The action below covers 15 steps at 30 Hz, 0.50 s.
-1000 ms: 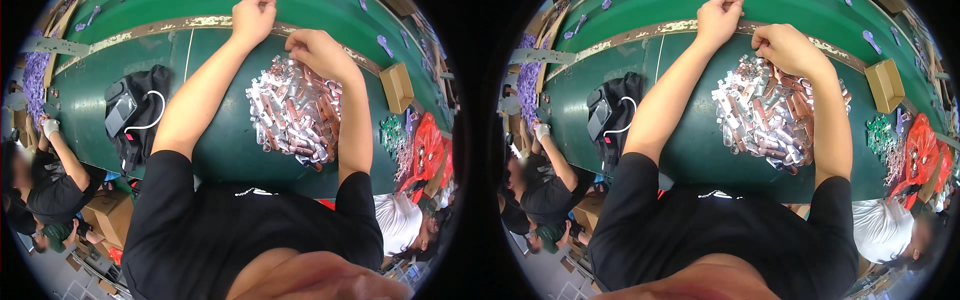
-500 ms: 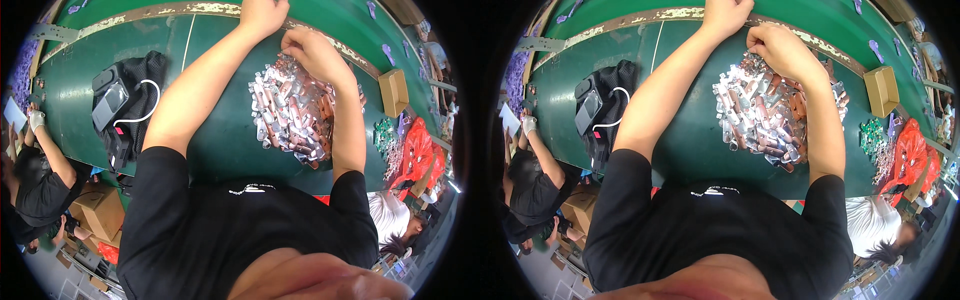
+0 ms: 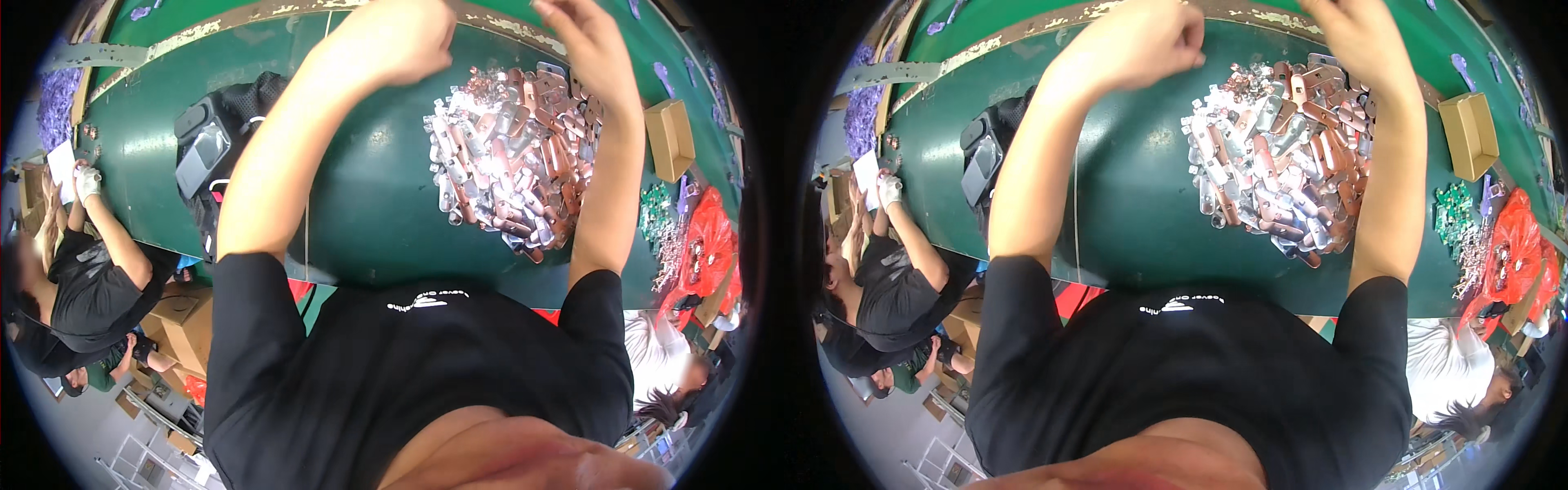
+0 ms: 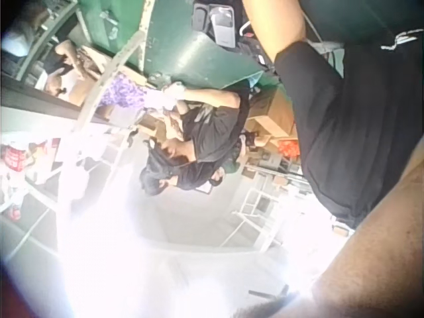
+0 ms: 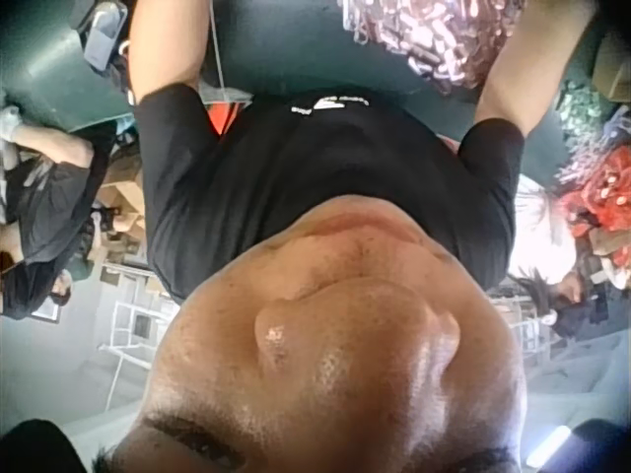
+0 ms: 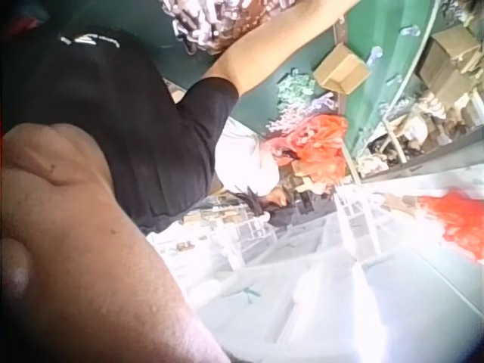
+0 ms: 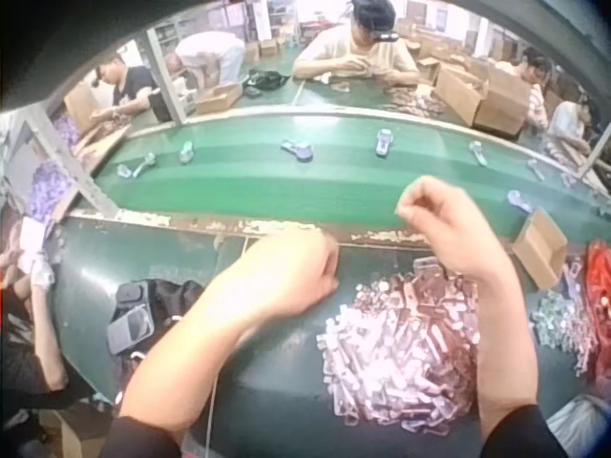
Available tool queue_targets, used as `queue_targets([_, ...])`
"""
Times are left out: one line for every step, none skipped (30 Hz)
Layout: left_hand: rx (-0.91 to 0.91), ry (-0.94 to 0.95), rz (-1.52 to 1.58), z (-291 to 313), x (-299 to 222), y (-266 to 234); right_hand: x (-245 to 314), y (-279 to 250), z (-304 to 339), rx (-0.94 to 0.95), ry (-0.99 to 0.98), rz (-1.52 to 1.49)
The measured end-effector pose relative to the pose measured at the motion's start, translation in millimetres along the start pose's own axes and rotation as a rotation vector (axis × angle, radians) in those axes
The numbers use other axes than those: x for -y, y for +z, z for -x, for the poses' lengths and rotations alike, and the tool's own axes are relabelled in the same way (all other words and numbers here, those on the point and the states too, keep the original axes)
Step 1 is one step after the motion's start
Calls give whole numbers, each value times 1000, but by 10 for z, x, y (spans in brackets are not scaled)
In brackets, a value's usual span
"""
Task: Assemble small plastic and metal components at a factory assembly line station.
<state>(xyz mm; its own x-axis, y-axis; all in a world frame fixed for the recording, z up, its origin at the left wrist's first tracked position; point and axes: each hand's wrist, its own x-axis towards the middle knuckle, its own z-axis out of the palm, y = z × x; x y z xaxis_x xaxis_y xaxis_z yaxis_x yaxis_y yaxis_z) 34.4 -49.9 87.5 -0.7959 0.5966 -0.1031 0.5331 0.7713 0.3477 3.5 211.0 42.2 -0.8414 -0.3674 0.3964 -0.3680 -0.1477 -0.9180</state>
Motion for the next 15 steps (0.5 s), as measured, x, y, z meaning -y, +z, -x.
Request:
queue_targets([-34, 30, -1, 141, 73, 144, 420, 202, -48, -153, 234, 462])
queue_targets([24, 29, 26, 211, -39, 171, 491, 159, -4, -199, 212, 465])
queue_targets([38, 70, 49, 302, -72, 209, 502, 168, -22, -204, 207, 455])
queue_targets([51, 113, 73, 364, -100, 246, 516, 179, -36, -232, 244, 425])
queue_targets([9, 146, 73, 398, -141, 258, 519, 195, -35, -256, 282, 391])
queue_targets([15, 144, 64, 426, -154, 292, 507, 193, -22, -261, 280, 382])
queue_targets([-8, 199, 114, 453, -162, 346, 487, 181, -12, -248, 263, 372])
queue_targets([-25, 265, 163, 468, -143, 387, 465, 183, 3, -248, 248, 367])
queue_targets([16, 269, 222, 473, -133, 410, 455, 182, 3, -269, 247, 361])
queue_targets([31, 282, 213, 455, -112, 440, 458, 180, -16, -249, 223, 355])
queue_targets([48, 264, 265, 450, -105, 472, 476, 187, -34, -222, 199, 345])
queue_targets([65, 245, 318, 454, -101, 496, 494, 195, -43, -212, 179, 343])
queue_targets([76, 252, 311, 473, -100, 508, 478, 200, -33, -227, 178, 338])
queue_targets([49, 271, 273, 455, -98, 516, 450, 171, -38, -228, 198, 321])
queue_targets([20, 290, 235, 436, -102, 520, 441, 150, -33, -229, 216, 304])
